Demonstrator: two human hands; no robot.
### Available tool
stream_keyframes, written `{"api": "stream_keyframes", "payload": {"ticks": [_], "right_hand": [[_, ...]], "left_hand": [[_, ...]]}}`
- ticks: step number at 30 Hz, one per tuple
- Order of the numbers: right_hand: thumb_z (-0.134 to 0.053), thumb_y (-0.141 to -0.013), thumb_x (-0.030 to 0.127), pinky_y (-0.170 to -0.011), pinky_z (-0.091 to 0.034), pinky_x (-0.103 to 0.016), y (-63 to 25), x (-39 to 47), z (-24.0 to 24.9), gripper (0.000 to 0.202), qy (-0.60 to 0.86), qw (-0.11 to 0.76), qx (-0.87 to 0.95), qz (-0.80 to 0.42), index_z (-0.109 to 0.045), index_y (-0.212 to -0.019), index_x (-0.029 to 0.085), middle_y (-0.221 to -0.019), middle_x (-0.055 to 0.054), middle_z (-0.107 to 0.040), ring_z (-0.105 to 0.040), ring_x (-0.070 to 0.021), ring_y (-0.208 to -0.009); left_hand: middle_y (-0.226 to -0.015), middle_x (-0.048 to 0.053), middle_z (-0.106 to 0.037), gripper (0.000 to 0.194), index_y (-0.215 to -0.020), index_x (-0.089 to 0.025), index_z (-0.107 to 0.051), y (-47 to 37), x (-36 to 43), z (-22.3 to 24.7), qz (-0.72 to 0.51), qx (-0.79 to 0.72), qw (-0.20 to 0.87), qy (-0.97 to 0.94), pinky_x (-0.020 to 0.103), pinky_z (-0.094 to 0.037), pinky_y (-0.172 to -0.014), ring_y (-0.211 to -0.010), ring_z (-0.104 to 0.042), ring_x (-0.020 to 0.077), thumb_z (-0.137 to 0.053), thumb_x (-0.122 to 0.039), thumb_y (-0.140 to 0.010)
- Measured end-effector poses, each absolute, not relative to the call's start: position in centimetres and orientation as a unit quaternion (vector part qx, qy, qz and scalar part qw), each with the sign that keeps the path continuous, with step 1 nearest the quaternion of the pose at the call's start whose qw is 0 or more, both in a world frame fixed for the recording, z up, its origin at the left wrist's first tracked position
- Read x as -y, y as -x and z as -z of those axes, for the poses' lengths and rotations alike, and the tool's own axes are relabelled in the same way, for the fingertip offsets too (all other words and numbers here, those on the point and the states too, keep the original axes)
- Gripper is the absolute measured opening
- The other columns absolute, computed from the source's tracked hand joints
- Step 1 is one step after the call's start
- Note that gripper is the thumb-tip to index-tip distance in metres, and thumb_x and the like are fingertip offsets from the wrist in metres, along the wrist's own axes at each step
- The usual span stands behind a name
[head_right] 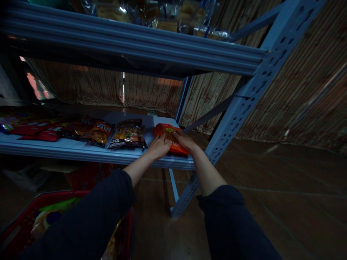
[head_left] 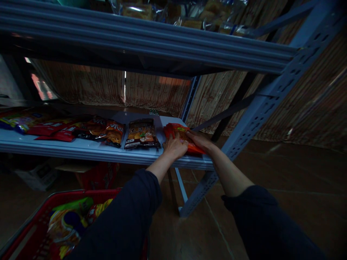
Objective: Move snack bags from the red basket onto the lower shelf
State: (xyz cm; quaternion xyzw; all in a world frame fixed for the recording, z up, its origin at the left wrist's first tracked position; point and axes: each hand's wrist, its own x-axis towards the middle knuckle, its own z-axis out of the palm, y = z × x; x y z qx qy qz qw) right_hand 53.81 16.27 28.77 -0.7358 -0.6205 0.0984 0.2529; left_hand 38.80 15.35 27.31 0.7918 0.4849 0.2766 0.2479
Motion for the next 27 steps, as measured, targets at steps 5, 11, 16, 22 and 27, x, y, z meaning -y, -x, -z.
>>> {"api": "stream_keyframes", "payload": {"ticks": [5, 11, 16, 22, 27], "right_hand": [[-0.03, -0.085, 0.051, -0.094, -0.04, -0.035, -53.9, -16.6, -29.0, 0.053, 0.746, 0.245, 0.612, -0.095, -0.045, -0.127, 0.021, -0.129, -0.007, -0.054, -0.053, -0.0228, -0.113], [-0.034, -0.083, 0.052, -0.098, -0.036, -0.041, -53.0, -15.9, -30.5, 0.06, 0.768, 0.219, 0.601, -0.041, -0.041, -0.13, 0.015, -0.132, -0.015, -0.049, -0.046, -0.0306, -0.12], [-0.036, -0.083, 0.046, -0.1, -0.031, -0.047, -49.3, -11.4, -32.3, 0.053, 0.762, 0.255, 0.591, 0.068, -0.045, -0.125, 0.015, -0.132, -0.017, -0.046, -0.039, -0.0345, -0.123], [-0.039, -0.082, 0.044, -0.079, -0.049, -0.037, -38.8, -0.4, -27.1, 0.032, 0.641, 0.506, 0.575, 0.055, -0.055, -0.103, 0.027, -0.092, -0.008, -0.068, -0.063, -0.0238, -0.085], [-0.039, -0.084, 0.037, -0.066, -0.05, -0.027, -30.9, 2.5, -16.1, 0.027, 0.605, 0.422, 0.6, -0.311, -0.06, -0.094, 0.024, -0.079, -0.004, -0.07, -0.065, -0.0183, -0.073]], "left_hand": [[-0.142, 0.017, -0.031, 0.055, -0.132, -0.018, -0.034, -38.8, -14.8, -27.2, -0.288, -0.507, 0.211, -0.785, 0.05, -0.028, -0.1, -0.128, -0.032, 0.0327, -0.027, -0.043, -0.084], [-0.14, 0.019, -0.033, 0.053, -0.13, -0.01, -0.035, -38.0, -13.1, -28.0, -0.346, -0.478, 0.122, -0.798, 0.047, -0.021, -0.105, -0.131, -0.025, 0.0307, -0.032, -0.038, -0.085], [-0.135, 0.014, -0.044, 0.04, -0.116, -0.009, -0.052, -34.0, -8.7, -28.7, -0.397, -0.364, 0.118, -0.834, 0.029, -0.023, -0.107, -0.128, -0.033, 0.0195, -0.035, -0.028, -0.085], [-0.102, -0.001, -0.068, 0.032, -0.1, -0.025, -0.063, -22.9, -4.0, -22.9, -0.298, -0.404, 0.295, -0.813, 0.022, -0.045, -0.084, -0.093, -0.061, 0.0136, -0.036, -0.03, -0.084], [-0.102, 0.007, -0.068, 0.037, -0.103, -0.019, -0.061, -12.4, -3.8, -15.4, -0.09, -0.609, 0.257, -0.745, 0.032, -0.044, -0.082, -0.095, -0.062, 0.0215, -0.032, -0.031, -0.084]]}}
